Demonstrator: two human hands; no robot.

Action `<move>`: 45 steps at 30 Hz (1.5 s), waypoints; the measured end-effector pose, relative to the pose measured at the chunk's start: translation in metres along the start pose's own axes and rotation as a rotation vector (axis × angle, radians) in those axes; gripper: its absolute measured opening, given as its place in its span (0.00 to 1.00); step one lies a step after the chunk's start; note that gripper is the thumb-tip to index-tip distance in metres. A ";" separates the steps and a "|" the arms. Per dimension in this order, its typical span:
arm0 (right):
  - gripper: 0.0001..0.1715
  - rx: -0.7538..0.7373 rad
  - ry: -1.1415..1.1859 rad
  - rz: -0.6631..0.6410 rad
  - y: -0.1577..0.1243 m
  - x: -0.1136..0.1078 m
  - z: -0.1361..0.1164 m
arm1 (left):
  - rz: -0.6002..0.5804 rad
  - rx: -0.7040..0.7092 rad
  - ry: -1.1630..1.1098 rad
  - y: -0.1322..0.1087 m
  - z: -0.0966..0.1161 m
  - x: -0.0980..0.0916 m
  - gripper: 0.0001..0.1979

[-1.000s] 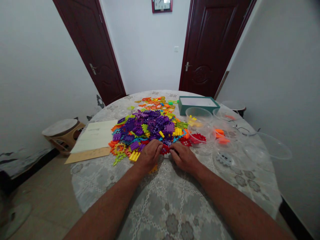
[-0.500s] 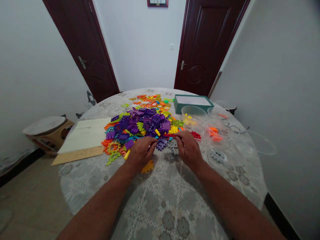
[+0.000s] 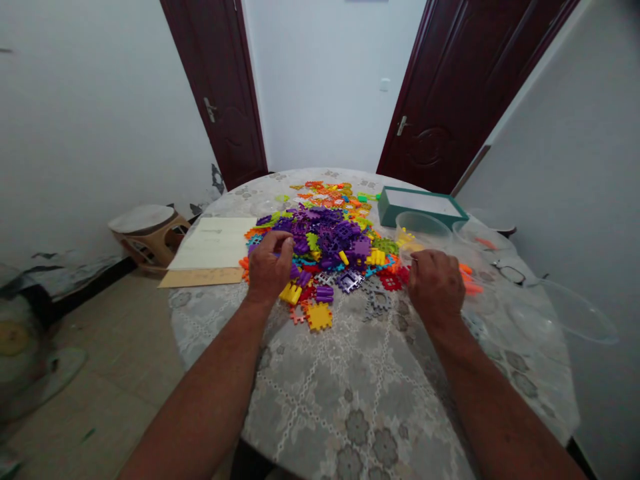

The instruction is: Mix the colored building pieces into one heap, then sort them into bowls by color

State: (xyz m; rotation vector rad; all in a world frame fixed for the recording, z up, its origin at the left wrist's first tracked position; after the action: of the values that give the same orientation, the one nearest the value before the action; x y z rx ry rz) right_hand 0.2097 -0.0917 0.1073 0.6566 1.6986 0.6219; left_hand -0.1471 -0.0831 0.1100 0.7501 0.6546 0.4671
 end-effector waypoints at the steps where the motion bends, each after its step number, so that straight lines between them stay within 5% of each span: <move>1: 0.12 -0.045 0.068 -0.050 -0.006 0.002 -0.012 | -0.002 -0.010 -0.009 0.001 -0.001 -0.001 0.09; 7: 0.20 -0.482 0.448 -0.588 -0.092 0.016 -0.121 | -0.186 0.077 0.067 0.001 0.018 -0.005 0.09; 11: 0.26 -0.493 0.415 -0.740 -0.120 0.028 -0.154 | -0.433 0.186 0.142 -0.024 0.034 -0.006 0.10; 17: 0.08 -0.370 0.291 -0.780 -0.108 0.054 -0.128 | -0.661 0.167 0.183 -0.093 0.035 -0.014 0.08; 22: 0.18 -0.187 0.499 -0.750 -0.096 0.057 -0.102 | -0.784 0.170 0.258 -0.125 0.038 -0.005 0.13; 26: 0.24 -0.143 0.591 -0.734 -0.094 0.055 -0.098 | -0.860 0.199 0.374 -0.129 0.044 0.012 0.19; 30: 0.18 -0.104 0.659 -0.711 -0.086 0.054 -0.092 | -0.881 0.216 0.429 -0.125 0.047 0.023 0.12; 45: 0.16 -0.164 0.750 -0.597 -0.071 0.039 -0.095 | -0.729 0.404 0.230 -0.134 0.059 0.032 0.08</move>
State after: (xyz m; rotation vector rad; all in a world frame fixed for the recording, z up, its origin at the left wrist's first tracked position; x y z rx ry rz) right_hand 0.1027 -0.1200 0.0506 -0.2619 2.3548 0.5936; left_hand -0.0625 -0.1779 0.0308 0.7782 1.1957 -0.2640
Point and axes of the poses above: each hand's wrist, its own y-axis towards the middle knuckle, its own x-axis out of the palm, z = x × y, the point moved 9 cm from there along y, towards the middle knuckle, and after that the axes turned 13 degrees about x, right-handed, at the moved point
